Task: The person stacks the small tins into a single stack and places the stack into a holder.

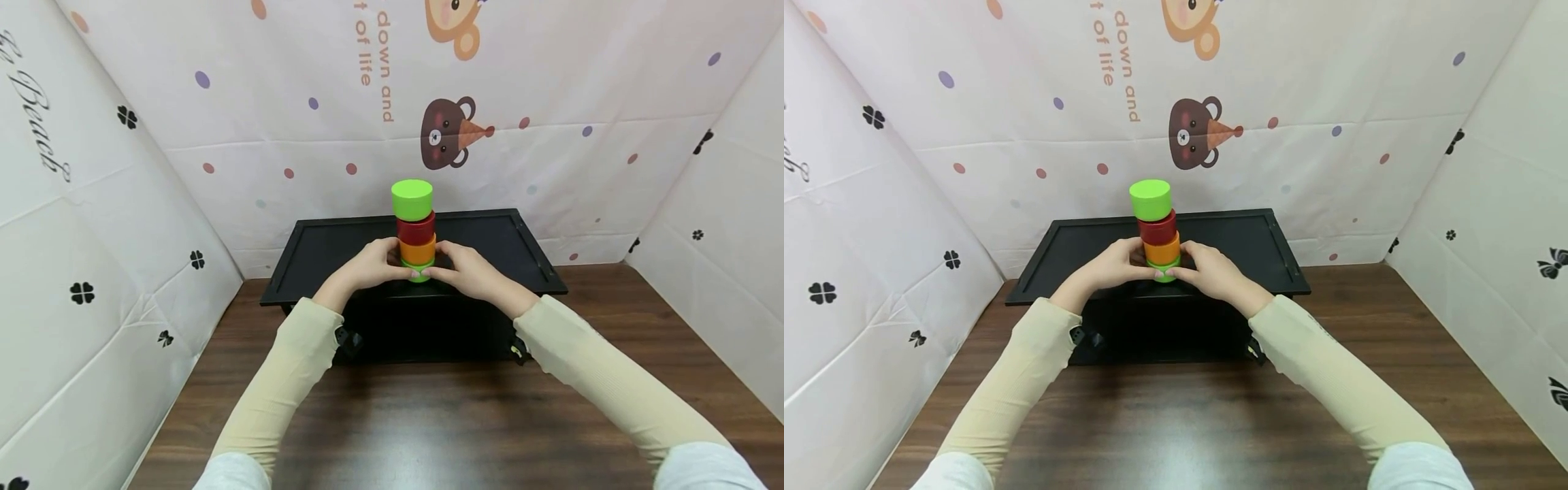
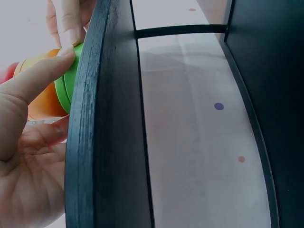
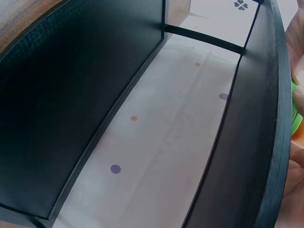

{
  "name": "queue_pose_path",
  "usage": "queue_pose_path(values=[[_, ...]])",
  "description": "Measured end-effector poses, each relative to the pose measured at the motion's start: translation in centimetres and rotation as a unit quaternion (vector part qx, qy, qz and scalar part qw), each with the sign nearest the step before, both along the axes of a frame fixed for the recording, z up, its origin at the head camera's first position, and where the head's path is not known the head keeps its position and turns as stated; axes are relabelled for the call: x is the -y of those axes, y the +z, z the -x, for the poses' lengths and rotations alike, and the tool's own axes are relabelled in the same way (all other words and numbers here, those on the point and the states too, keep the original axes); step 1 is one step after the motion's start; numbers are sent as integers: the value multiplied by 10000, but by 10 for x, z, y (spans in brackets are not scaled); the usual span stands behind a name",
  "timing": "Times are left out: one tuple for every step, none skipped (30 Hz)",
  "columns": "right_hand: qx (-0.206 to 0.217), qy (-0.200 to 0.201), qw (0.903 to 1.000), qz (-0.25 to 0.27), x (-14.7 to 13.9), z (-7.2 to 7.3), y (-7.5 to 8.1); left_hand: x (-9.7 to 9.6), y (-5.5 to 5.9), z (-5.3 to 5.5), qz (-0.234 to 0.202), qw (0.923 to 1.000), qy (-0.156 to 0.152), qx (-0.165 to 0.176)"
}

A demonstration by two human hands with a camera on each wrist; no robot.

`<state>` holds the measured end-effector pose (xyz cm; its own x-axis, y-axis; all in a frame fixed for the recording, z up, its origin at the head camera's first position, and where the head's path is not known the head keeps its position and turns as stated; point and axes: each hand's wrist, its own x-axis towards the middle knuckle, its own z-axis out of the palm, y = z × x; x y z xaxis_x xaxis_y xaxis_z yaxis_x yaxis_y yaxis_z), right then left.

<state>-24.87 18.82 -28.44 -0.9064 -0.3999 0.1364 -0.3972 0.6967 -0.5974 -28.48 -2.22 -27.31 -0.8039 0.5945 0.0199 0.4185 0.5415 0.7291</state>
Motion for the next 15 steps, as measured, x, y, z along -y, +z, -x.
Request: queue_pose_path(values=[[-17, 8, 10000, 7, 0, 0, 0, 0, 0, 0, -13, 10000, 18, 0], [-38, 11, 10000, 15, 0, 1, 0, 1, -1, 0, -26, 10000, 33, -1], [-55, 13, 10000, 14, 0, 1, 0, 1, -1, 0, -35, 10000, 45, 4], [-66, 12, 10000, 8, 0, 1, 1, 1, -2, 1, -47, 10000, 47, -5], [-68, 15, 10000, 10, 0, 1, 1, 2, -2, 1, -61, 10000, 46, -7], [-78, 12, 10000, 9, -1, 1, 1, 2, -3, 1, -86, 10000, 44, -1], [-78, 0, 10000, 22, -1, 1, 1, 2, -3, 1, -103, 9999, 39, -7], [-86, -18, 10000, 22, -2, 0, 1, 3, -4, 1, -114, 9999, 43, -17], [-95, -48, 9999, 22, -3, 0, 1, 4, -5, 0, -122, 9999, 55, -33], [-112, -77, 9999, 25, -4, 0, 0, 5, -6, 0, -138, 9999, 69, -48], [-128, -112, 9998, 39, -5, 0, 0, 6, -6, 0, -144, 9998, 92, -61], [-160, -150, 9997, 47, -7, -1, -2, 8, -7, -1, -143, 9998, 126, -85], [-196, -187, 9996, 59, -8, -1, -3, 9, -8, -1, -139, 9997, 166, -106], [-225, -235, 9994, 78, -9, -2, -4, 11, -8, -2, -131, 9996, 214, -126], [-250, -282, 9992, 107, -10, -2, -5, 12, -9, -2, -128, 9995, 255, -145]])
